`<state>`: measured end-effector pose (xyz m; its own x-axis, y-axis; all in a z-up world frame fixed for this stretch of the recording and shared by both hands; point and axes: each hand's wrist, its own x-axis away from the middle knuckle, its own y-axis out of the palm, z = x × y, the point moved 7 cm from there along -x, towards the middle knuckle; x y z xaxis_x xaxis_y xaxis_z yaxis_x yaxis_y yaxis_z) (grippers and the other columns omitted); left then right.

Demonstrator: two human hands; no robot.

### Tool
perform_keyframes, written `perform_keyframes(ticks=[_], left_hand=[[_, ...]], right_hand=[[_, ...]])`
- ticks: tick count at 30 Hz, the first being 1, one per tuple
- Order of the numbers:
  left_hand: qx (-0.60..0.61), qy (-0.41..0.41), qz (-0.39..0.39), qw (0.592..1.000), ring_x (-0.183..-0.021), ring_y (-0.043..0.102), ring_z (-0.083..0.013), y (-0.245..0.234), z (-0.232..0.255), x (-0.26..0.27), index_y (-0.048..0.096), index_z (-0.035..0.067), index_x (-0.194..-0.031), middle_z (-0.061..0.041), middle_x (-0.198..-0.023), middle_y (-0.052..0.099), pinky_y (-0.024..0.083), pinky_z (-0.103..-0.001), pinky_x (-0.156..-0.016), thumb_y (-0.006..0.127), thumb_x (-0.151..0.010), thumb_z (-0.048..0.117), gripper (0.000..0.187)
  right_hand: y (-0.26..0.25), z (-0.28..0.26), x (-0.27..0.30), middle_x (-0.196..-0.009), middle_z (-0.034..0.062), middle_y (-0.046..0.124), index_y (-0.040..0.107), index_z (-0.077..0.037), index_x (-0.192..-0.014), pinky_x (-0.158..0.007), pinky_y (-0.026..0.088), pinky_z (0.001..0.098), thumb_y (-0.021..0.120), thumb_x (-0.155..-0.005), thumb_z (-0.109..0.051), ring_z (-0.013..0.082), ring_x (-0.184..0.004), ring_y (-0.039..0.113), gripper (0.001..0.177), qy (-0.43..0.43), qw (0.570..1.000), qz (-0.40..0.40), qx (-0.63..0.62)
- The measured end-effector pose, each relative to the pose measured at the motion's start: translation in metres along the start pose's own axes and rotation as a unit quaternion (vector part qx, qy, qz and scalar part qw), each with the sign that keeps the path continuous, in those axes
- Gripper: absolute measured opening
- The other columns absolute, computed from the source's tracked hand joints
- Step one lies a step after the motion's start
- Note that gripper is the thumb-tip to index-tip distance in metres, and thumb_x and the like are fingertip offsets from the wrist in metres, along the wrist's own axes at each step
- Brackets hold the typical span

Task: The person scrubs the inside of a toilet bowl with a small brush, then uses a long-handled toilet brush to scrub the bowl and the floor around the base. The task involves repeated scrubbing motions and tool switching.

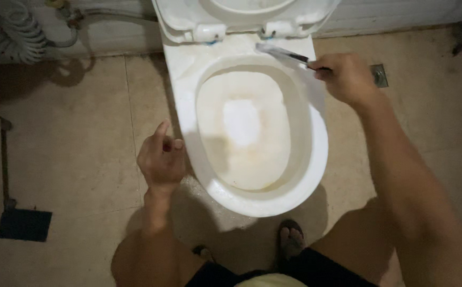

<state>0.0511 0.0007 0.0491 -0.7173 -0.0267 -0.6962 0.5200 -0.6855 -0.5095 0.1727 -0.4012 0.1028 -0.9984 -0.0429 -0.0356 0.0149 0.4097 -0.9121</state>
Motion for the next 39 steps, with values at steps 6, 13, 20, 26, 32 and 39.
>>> perform_keyframes(ticks=[6,13,20,26,32,39], left_hand=[[0.038,-0.025,0.0,0.999,-0.067,0.059,-0.0184,-0.013,0.017,-0.003,0.063,-0.002,-0.128,-0.008,-0.075,0.062,0.05,-0.034,-0.06,0.058,-0.106,0.034,0.042],[0.053,-0.024,-0.01,0.998,-0.076,0.063,-0.0196,-0.027,0.022,0.007,0.06,-0.007,-0.129,-0.011,-0.086,0.067,0.052,-0.033,-0.066,0.059,-0.107,0.024,0.037],[0.05,-0.011,-0.014,0.999,-0.078,0.065,-0.0192,-0.025,0.019,0.008,0.061,-0.007,-0.129,-0.009,-0.084,0.067,0.057,-0.037,-0.077,0.057,-0.109,0.025,0.038],[0.038,-0.035,-0.01,0.999,-0.075,0.063,-0.02,-0.019,0.007,0.008,0.064,-0.008,-0.122,-0.013,-0.087,0.067,0.051,-0.032,-0.063,0.056,-0.106,0.033,0.044],[0.06,-0.065,-0.016,0.996,-0.067,0.057,-0.0166,-0.019,-0.006,0.002,0.064,-0.01,-0.122,-0.008,-0.075,0.061,0.047,-0.032,-0.058,0.057,-0.106,0.034,0.047],[0.065,-0.058,0.0,0.996,-0.072,0.056,-0.0163,-0.013,-0.008,0.002,0.064,-0.008,-0.124,-0.009,-0.082,0.062,0.046,-0.032,-0.061,0.057,-0.109,0.035,0.046]], right_hand=[[0.014,0.004,-0.013,-0.1,0.0136,0.074,0.076,-0.009,-0.111,-0.074,0.054,0.0378,0.075,-0.089,-0.004,0.0259,-0.083,0.069,0.022,-0.114,0.992,0.048,0.02],[0.034,0.029,-0.046,-0.098,0.0095,0.075,0.076,-0.011,-0.11,-0.071,0.055,0.0354,0.072,-0.096,-0.007,0.0236,-0.079,0.069,0.015,-0.016,1.0,-0.005,-0.024],[0.032,-0.006,-0.021,-0.096,0.0156,0.073,0.076,-0.007,-0.11,-0.071,0.052,0.0373,0.074,-0.091,-0.007,0.0259,-0.078,0.067,0.02,-0.121,0.99,0.066,-0.031],[0.011,0.019,0.009,-0.091,0.012,0.072,0.073,-0.007,-0.111,-0.066,0.051,0.0362,0.07,-0.091,-0.01,0.0181,-0.073,0.063,0.02,0.038,0.997,0.002,-0.066],[-0.003,0.02,0.065,-0.086,0.0105,0.069,0.064,-0.003,-0.123,-0.049,0.049,0.0325,0.056,-0.096,-0.003,0.0164,-0.06,0.059,0.028,0.207,0.963,0.011,-0.171],[0.062,0.003,0.024,-0.081,0.0169,0.064,0.051,-0.003,-0.116,-0.035,0.041,0.0345,0.058,-0.083,0.007,0.0181,-0.049,0.058,0.035,0.249,0.913,0.096,-0.308]])
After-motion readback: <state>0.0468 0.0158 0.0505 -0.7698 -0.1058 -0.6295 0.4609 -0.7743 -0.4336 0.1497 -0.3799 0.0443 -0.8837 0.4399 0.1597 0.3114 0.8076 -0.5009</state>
